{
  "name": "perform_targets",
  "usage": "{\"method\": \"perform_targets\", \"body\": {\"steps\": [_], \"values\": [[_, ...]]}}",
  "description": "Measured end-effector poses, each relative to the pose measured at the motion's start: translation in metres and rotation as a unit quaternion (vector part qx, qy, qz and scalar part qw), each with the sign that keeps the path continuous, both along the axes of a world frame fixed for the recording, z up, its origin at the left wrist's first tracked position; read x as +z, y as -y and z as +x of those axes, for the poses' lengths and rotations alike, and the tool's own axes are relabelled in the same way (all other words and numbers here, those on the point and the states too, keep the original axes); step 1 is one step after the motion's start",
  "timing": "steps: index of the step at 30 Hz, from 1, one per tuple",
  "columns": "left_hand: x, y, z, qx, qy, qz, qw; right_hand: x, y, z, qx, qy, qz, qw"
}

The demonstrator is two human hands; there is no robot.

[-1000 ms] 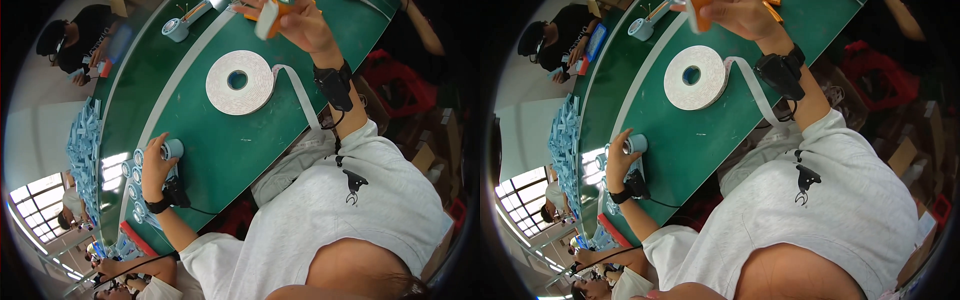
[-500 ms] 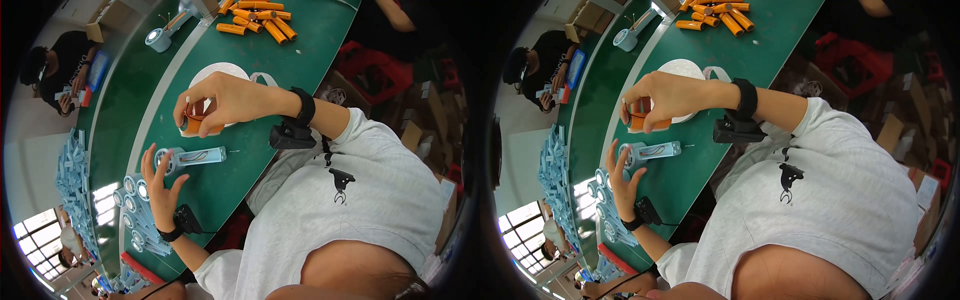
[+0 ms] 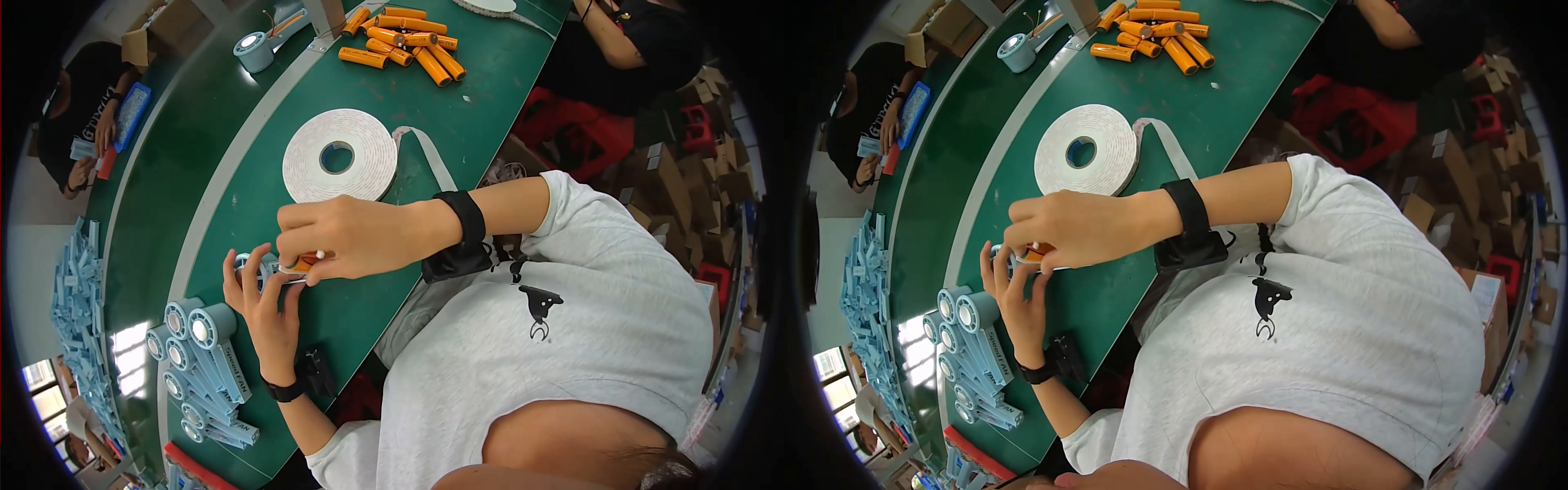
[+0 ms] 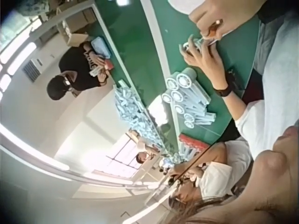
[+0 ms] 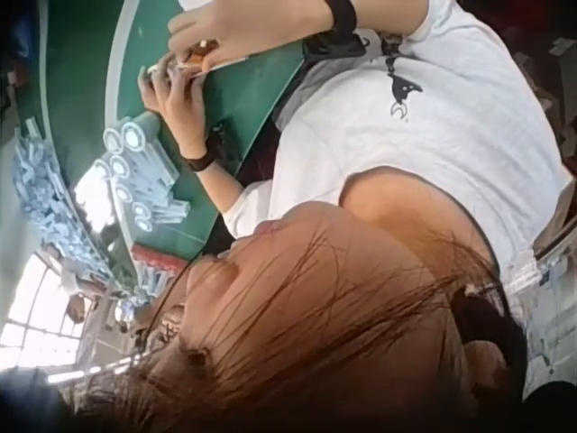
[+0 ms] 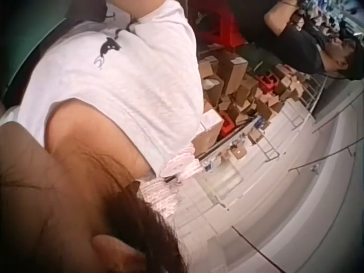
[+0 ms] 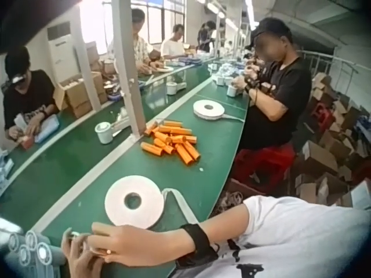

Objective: The person applies double-sided tape to batteries, peels the backing, and presses each battery into a fan housing. They discard tape scraps into a bin and move a cardboard box while repeating the assembly process.

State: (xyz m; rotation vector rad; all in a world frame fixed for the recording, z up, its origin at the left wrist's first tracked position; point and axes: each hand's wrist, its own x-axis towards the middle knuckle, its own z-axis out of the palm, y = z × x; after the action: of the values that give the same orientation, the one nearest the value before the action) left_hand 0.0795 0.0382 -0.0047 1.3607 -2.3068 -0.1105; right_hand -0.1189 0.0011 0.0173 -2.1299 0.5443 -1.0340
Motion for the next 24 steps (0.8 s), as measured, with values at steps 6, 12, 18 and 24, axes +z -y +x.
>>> {"method": "perform_targets", "body": {"steps": [6, 12, 18, 24], "values": [[-0.007, 0.001, -0.001, 0.019, -0.218, 0.025, 0.975, -0.005, -0.007, -0.004, 0.001, -0.16, -0.083, 0.984], [-0.019, 0.004, -0.001, 0.049, -0.368, 0.029, 0.928, 0.012, 0.004, 0.022, 0.036, -0.316, -0.115, 0.941], [0.002, 0.001, 0.005, 0.029, -0.346, 0.081, 0.934, 0.002, 0.014, 0.045, 0.052, -0.324, -0.107, 0.939], [0.019, 0.006, 0.017, 0.031, -0.12, 0.111, 0.986, -0.021, 0.016, 0.017, 0.078, -0.129, 0.059, 0.987]]}}
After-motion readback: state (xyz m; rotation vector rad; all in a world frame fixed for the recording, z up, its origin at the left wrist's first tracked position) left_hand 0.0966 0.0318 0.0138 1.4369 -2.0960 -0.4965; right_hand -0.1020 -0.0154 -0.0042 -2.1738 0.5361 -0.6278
